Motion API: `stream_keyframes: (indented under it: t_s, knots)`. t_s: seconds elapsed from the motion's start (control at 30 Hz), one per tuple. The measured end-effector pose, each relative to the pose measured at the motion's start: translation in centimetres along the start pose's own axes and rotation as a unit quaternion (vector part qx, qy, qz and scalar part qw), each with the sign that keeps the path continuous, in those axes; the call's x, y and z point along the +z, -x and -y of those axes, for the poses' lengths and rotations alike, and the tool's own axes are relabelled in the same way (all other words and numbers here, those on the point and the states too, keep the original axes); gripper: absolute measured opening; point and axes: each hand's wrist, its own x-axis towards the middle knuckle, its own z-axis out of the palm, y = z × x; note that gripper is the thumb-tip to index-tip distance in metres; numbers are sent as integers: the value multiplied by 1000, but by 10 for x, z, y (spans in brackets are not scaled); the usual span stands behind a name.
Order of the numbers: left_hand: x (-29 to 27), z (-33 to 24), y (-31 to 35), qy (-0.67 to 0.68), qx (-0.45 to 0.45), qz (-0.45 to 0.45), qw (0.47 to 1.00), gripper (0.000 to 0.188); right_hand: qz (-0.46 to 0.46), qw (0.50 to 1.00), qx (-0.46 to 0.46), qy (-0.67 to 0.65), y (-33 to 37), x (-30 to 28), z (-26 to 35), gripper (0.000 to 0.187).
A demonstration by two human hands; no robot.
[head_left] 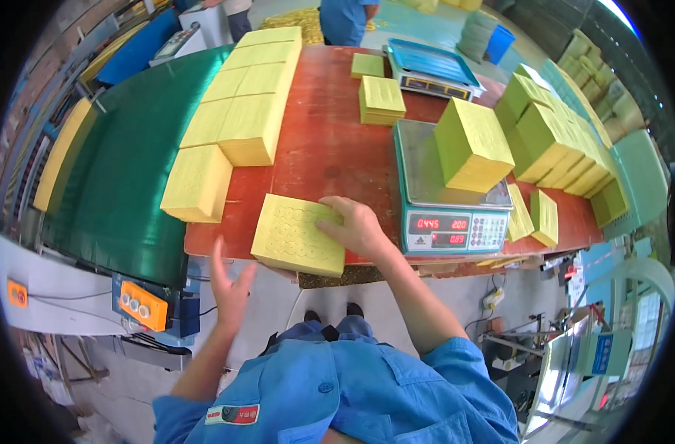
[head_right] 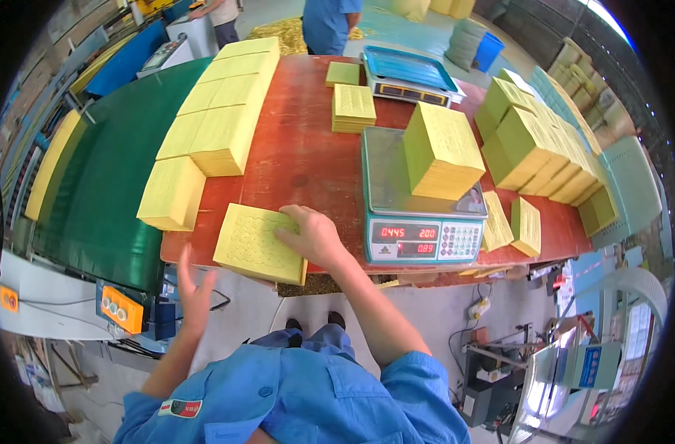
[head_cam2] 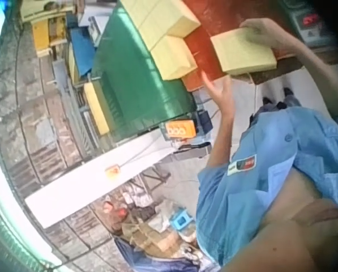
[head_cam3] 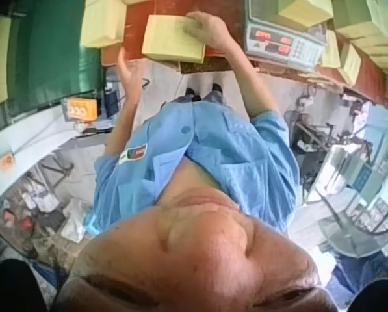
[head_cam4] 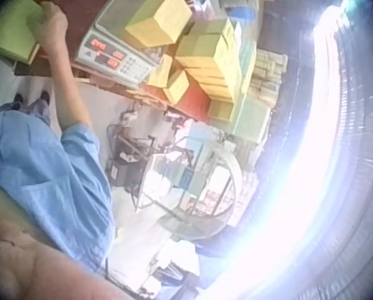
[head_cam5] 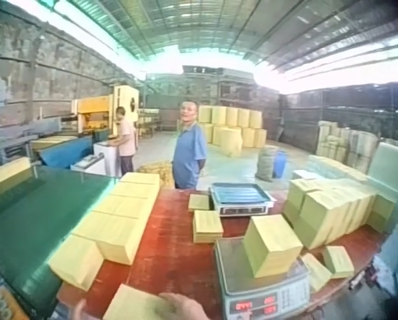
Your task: The recorder weighs stacks of yellow paper or material on a digital scale and organizes them on a workspace.
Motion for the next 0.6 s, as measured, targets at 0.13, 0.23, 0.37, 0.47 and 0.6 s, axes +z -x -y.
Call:
stream_keyframes:
  t_s: [0.13, 0.23, 0.37, 0.47, 0.6]
  knots:
    - [12, 50, 65, 341, -413, 89, 840, 76, -57, 997, 10, 44, 28, 16, 11, 52]
    - [36, 25, 49, 490, -416, 118, 757, 79, -79, 995, 47, 45, 49, 34, 27, 57]
    - [34, 18, 45, 589, -326, 141, 726, 73, -115, 991, 61, 24, 75, 54, 39, 62]
    - [22, 2, 41, 593, -302, 132, 734, 69, -120, 989, 83, 4, 85, 68, 45, 63]
    - [17, -9, 39, 528, -303, 125, 784, 59, -131, 989, 67, -18, 90, 73, 48, 62]
